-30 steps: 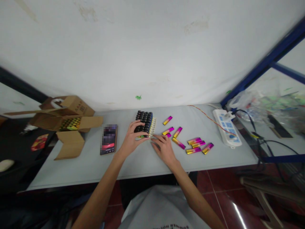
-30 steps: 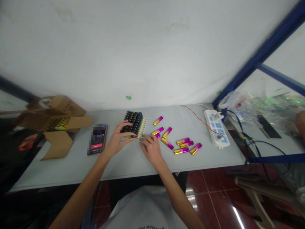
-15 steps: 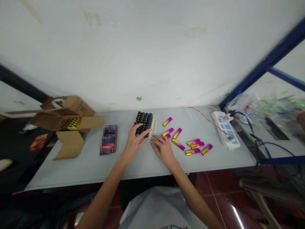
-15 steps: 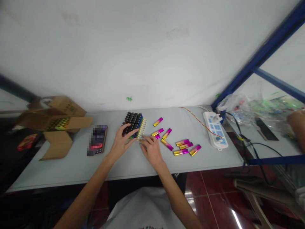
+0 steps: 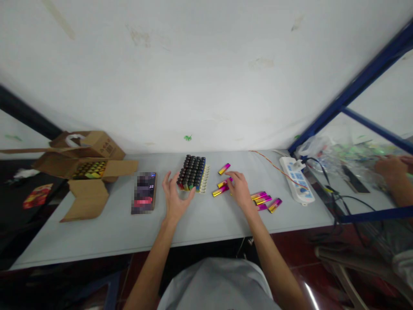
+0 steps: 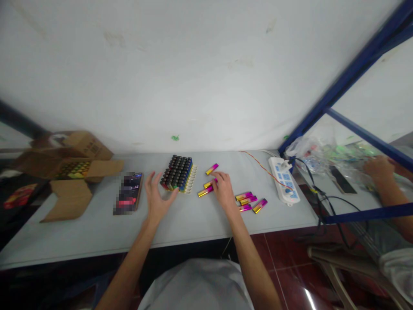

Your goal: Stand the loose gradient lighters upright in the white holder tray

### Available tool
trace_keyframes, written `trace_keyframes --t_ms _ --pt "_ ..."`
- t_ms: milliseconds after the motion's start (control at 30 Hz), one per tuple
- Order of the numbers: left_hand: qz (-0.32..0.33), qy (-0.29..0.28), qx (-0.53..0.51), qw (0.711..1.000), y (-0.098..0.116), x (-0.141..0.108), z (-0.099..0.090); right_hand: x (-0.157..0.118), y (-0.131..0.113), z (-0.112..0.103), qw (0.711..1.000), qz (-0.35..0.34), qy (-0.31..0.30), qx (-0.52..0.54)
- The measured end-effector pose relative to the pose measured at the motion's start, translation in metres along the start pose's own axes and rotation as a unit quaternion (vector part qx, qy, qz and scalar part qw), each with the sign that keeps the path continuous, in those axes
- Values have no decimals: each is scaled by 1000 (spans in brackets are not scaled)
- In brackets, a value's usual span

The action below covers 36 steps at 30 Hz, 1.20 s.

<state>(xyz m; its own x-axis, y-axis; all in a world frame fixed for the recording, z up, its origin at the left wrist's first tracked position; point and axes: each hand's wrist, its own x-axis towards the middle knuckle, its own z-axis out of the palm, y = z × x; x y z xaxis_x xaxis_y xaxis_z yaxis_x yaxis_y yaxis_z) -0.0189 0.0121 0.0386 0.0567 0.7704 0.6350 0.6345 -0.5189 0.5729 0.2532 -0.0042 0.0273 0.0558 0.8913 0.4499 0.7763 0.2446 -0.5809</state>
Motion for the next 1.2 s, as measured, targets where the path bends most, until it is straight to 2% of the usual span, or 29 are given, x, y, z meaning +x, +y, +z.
trace_keyframes --t_ms 133,267,400,500,567,633,700,800,900,967,1033,1100,1200 --pt "0 2 -28 1000 -3 -2 -2 52 38 -10 991 -61 -98 -65" --pt "6 39 -31 999 -4 -5 -4 88 50 -5 970 -91 -197 -105" --pt "30 112 -14 993 0 -7 -10 96 48 -6 970 -78 -206 -106" --pt "44 140 -32 989 15 -6 -19 85 38 -20 984 -50 -164 -40" --pt "36 105 -61 992 32 -4 -25 72 25 -33 989 -19 -130 62" --pt "17 20 -77 997 52 0 -26 56 8 -46 978 19 -125 164" --pt "-2 -50 -98 994 70 7 -23 43 -9 -56 957 59 -138 247" --pt "-54 -109 -132 984 84 18 -14 31 -27 -61 912 102 -175 355" --pt "-122 -188 -192 955 85 25 -6 28 -38 -58 869 120 -218 427" --pt "-166 -251 -250 920 82 25 -3 28 -44 -51 860 123 -211 449" --pt "-212 -276 -305 886 80 23 1 27 -51 -42 859 130 -188 458" --pt "-252 -263 -339 868 80 20 4 25 -59 -31 859 136 -175 462" --pt "-261 -247 -318 877 83 16 7 21 -69 -17 873 123 -144 450"
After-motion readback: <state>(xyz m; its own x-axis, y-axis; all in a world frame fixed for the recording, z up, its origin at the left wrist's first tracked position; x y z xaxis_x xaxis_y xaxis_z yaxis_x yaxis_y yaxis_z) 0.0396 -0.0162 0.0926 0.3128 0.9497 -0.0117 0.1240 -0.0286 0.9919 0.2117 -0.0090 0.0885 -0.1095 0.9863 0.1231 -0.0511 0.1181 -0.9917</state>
